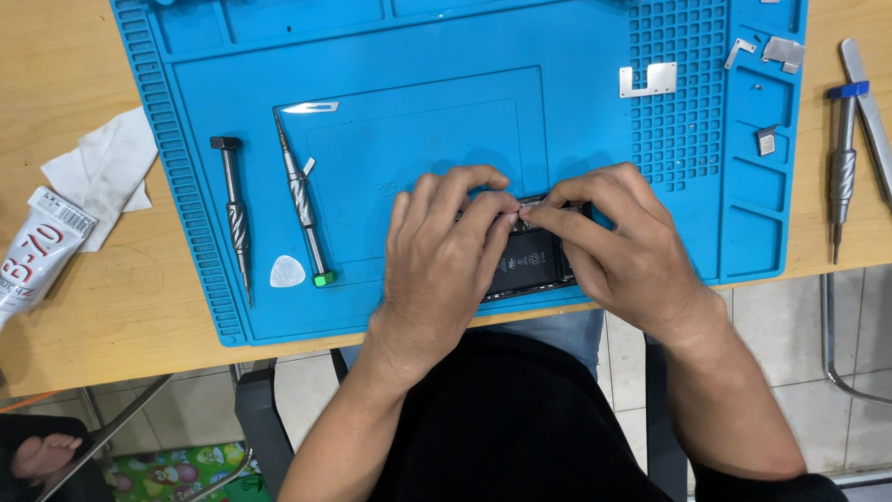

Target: Using precision tools to install and screw internal components into a smartphone casing on a repair mat.

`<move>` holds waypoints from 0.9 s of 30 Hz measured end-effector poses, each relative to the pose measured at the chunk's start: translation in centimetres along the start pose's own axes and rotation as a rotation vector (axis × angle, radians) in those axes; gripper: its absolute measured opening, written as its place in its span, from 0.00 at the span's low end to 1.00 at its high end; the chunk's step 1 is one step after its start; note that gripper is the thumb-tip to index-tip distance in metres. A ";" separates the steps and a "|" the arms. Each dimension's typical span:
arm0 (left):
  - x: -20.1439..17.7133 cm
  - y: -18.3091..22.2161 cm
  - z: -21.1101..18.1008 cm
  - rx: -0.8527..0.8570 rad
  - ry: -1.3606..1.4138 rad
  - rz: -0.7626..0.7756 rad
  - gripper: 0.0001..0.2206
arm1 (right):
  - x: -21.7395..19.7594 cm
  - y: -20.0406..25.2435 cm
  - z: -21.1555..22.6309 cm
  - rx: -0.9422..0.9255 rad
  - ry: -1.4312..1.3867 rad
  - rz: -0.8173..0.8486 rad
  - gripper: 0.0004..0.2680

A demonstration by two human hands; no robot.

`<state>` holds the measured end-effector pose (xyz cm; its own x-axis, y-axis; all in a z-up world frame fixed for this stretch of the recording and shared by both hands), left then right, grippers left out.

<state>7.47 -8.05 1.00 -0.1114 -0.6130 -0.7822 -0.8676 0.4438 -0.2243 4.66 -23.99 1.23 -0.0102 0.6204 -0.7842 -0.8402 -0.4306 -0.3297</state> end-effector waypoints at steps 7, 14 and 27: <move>-0.1 -0.1 -0.1 -0.004 0.001 0.002 0.01 | 0.0 -0.1 0.1 -0.004 0.009 -0.001 0.08; -0.1 0.0 -0.2 0.001 -0.002 -0.010 0.01 | -0.1 -0.1 0.2 -0.032 0.010 -0.007 0.08; 0.0 -0.1 -0.3 0.016 -0.034 -0.038 0.01 | -0.1 -0.1 0.2 -0.031 0.014 -0.012 0.08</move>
<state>7.36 -8.29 1.21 -0.0612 -0.6070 -0.7923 -0.8632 0.4308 -0.2633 4.63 -23.86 1.49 0.0071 0.6167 -0.7872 -0.8229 -0.4437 -0.3550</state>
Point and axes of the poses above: each hand's wrist, its own y-axis away from the middle knuckle, its own x-axis out of the palm, z = x × y, the point moved 5 cm from there along -y, towards the middle knuckle, and after that the axes turned 1 degree about -x, right-handed, at the moved point
